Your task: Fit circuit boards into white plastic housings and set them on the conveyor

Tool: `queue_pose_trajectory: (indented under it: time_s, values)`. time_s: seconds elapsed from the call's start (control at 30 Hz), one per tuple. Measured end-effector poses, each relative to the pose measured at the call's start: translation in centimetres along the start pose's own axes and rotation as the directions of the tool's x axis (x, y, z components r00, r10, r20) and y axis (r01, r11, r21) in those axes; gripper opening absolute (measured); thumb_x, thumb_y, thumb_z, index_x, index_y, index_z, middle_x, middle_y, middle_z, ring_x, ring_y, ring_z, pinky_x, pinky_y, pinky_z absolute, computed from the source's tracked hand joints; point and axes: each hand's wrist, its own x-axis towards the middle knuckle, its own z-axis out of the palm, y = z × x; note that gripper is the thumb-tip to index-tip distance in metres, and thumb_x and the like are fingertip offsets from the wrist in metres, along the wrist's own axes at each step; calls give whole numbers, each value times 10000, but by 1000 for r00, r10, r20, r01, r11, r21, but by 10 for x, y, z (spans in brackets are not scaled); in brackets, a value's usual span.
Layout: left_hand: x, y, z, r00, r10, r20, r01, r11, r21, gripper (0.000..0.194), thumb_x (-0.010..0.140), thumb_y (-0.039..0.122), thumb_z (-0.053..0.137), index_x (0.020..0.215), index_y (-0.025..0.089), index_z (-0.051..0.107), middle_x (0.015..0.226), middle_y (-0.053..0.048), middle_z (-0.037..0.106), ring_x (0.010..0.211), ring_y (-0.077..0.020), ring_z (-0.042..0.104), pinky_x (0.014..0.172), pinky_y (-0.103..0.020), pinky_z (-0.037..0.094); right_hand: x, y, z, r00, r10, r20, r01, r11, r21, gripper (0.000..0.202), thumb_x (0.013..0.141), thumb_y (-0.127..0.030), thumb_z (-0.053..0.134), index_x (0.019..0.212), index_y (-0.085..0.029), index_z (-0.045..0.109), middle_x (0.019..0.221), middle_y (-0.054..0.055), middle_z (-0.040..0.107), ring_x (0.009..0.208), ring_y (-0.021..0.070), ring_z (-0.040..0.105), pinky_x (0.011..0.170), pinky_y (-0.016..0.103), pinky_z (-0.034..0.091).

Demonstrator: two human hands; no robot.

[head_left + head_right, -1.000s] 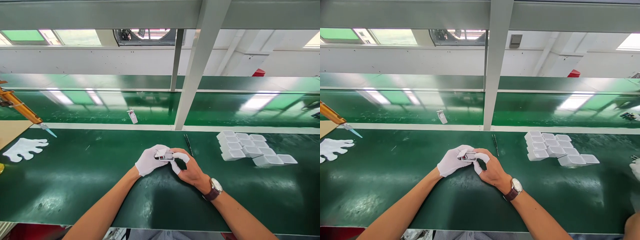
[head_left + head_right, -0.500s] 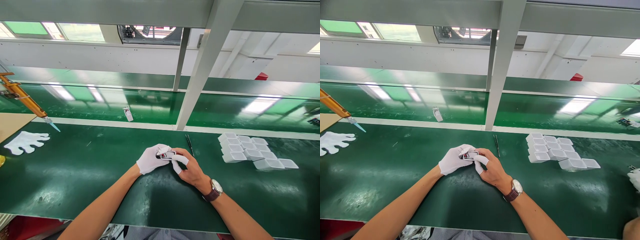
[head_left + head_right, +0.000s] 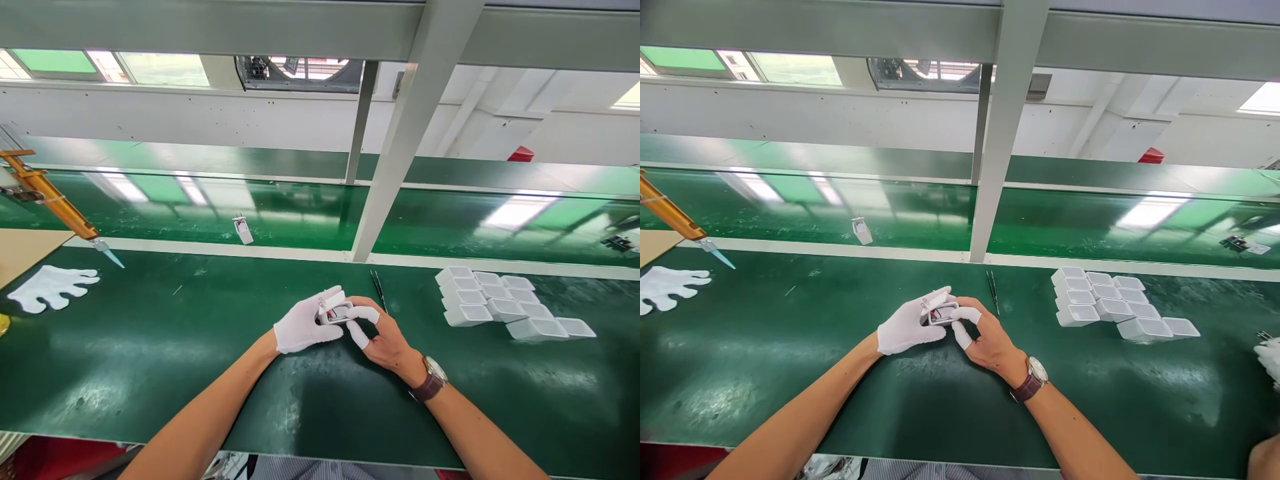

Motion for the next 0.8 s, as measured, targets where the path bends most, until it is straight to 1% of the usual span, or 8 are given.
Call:
queue_pose_trajectory:
  time_s: [0.13,0.23,0.33,0.4,0.5,0.67,0.73,0.8]
  values:
    - [-3,4,5,997,29,65,-26,999,-45,885,743,296,768,1532,205,378,1296,-81,692,1153,-265,668,1058,-437,508,-1,-2,5,997,-69,41,70,997,-16,417,931,-49,539,1283,-273,542,1311,98,621,1233,214,609,1022,431,566]
    - [-3,5,8,997,73,19,-72,997,-38,755,776,280,726,1479,217,458,1263,-71,705,1128,-247,677,1049,-427,517,-1,-4,8,994,-111,-14,109,988,-108,501,924,-35,552,1354,-289,520,1326,110,605,1252,229,593,1020,452,570]
    - [-2,4,10,991,126,-40,-123,990,66,546,779,247,719,1313,236,605,1239,-50,705,1121,-236,673,1047,-400,515,0,-4,7,989,-130,-77,115,979,-171,540,919,-40,570,1386,-303,504,1330,112,597,1252,246,588,1015,489,570]
    - [-1,2,10,987,148,-57,-143,986,88,467,783,260,730,1237,222,628,1209,-57,706,1093,-235,680,1017,-392,529,1,-5,5,986,-153,-69,139,974,-176,556,914,-39,573,1397,-304,500,1326,113,598,1247,252,589,1009,501,571]
    - [-1,2,10,986,158,-57,-155,987,42,479,793,341,754,1223,200,599,1175,-78,702,1044,-234,689,949,-385,553,4,-7,3,985,-174,6,173,974,-148,583,907,-25,562,1414,-305,491,1334,108,601,1276,260,571,1033,513,555]
    - [2,4,9,989,12,-150,11,989,148,449,706,439,829,1051,202,665,1087,-69,716,1010,-264,687,925,-404,548,5,-7,3,989,-145,15,145,975,-168,531,929,-57,569,1399,-298,517,1285,106,627,1230,253,599,1013,487,570]
    - [3,3,6,983,-23,-182,53,985,164,491,694,429,838,1104,218,670,1103,-56,724,1018,-267,690,927,-401,551,4,-5,4,992,-126,-9,122,974,-193,504,934,-75,575,1379,-309,534,1259,97,637,1195,248,617,991,476,582]
    - [3,2,2,986,-5,-169,33,986,161,548,716,390,822,1216,244,649,1152,-39,723,1053,-259,685,958,-387,545,3,-4,5,994,-108,-22,102,975,-198,504,933,-79,579,1372,-324,533,1240,87,646,1165,241,632,968,459,594]
